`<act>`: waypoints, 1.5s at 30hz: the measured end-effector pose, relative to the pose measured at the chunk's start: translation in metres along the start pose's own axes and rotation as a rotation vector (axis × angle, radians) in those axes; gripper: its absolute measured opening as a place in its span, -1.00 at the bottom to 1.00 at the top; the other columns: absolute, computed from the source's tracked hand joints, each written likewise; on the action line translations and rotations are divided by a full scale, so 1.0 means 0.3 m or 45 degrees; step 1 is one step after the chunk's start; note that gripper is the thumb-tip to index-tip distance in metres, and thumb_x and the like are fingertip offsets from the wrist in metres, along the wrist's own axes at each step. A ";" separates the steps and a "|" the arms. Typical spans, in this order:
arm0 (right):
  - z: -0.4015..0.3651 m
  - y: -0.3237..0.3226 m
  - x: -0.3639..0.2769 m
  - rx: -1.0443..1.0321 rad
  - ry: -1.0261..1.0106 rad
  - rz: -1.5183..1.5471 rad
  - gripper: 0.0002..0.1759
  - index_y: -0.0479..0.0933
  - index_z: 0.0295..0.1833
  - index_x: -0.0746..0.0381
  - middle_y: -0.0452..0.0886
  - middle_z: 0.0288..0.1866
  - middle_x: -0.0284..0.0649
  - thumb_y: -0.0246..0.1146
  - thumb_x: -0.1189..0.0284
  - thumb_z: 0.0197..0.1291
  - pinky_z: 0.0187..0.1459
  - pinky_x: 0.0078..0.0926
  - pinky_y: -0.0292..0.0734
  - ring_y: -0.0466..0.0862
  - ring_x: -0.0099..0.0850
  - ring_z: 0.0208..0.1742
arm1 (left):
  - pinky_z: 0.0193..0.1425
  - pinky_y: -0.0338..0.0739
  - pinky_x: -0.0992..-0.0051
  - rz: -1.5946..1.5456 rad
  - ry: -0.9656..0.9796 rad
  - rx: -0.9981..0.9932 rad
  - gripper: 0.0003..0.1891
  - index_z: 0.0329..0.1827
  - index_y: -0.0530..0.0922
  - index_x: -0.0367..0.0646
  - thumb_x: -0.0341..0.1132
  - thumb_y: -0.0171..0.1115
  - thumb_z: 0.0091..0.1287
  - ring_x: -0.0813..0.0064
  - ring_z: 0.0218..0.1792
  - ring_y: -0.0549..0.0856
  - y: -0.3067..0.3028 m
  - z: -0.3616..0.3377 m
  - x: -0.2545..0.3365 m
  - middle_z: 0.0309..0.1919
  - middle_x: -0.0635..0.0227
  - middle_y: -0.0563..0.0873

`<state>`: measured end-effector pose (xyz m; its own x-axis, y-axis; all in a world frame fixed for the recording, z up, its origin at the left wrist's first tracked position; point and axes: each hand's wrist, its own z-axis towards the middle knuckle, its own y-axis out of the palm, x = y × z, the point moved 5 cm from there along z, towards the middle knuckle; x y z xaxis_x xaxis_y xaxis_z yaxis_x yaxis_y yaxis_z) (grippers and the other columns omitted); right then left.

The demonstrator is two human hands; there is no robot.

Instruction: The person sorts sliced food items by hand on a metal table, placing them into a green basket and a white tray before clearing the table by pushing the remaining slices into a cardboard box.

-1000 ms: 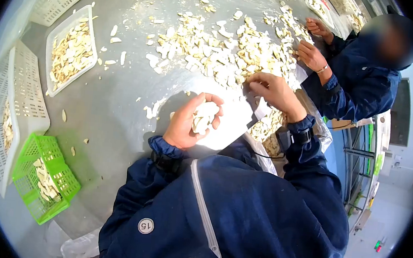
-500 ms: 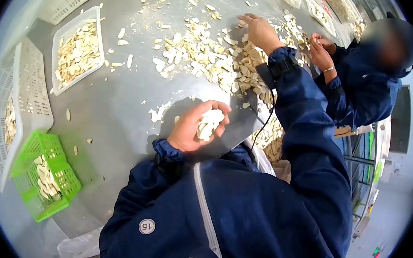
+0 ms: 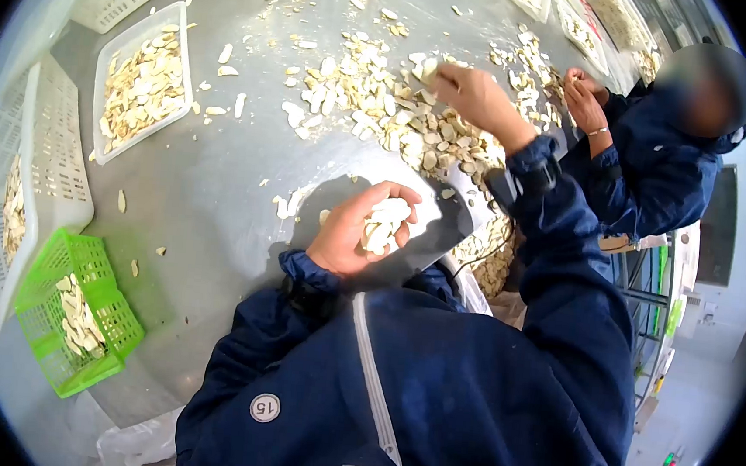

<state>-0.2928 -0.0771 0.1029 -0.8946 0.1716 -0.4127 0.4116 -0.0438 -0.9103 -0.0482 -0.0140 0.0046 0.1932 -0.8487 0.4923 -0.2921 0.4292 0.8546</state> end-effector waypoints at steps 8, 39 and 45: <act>-0.315 0.075 -0.094 0.008 -0.100 -0.177 -0.69 0.74 0.15 0.13 0.82 -0.17 -0.14 0.34 0.27 0.39 -0.14 -0.18 0.72 0.82 -0.10 -0.18 | -0.63 0.45 0.65 -0.115 -0.038 -0.019 -0.52 0.22 0.57 -0.31 0.00 -0.04 0.73 0.50 -0.31 0.73 0.004 -0.001 -0.012 -0.13 0.20 0.73; -0.354 0.177 -0.180 -0.099 -0.279 -0.417 -0.81 0.77 -0.01 0.14 0.77 -0.23 -0.18 0.34 0.33 0.38 -0.23 -0.17 0.70 0.80 -0.11 -0.22 | -0.40 0.59 0.61 0.062 -0.127 -0.149 -0.50 0.14 0.63 -0.33 -0.02 -0.08 0.76 0.48 -0.34 0.74 0.041 -0.021 -0.028 -0.15 0.16 0.73; -0.401 0.082 -0.096 0.318 -0.034 -0.164 -0.68 0.72 0.20 0.05 0.77 -0.17 -0.17 0.33 0.34 0.36 -0.19 -0.11 0.72 0.80 -0.01 -0.20 | -0.40 0.57 0.62 0.193 -0.177 -0.204 -0.49 0.13 0.63 -0.32 0.01 -0.10 0.77 0.50 -0.35 0.73 0.069 -0.038 0.001 -0.17 0.18 0.72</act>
<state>-0.2359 0.0354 0.0961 -0.9423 0.1655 -0.2909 0.2416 -0.2651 -0.9335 -0.0435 -0.0018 0.0242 0.0246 -0.8005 0.5988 -0.1536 0.5888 0.7935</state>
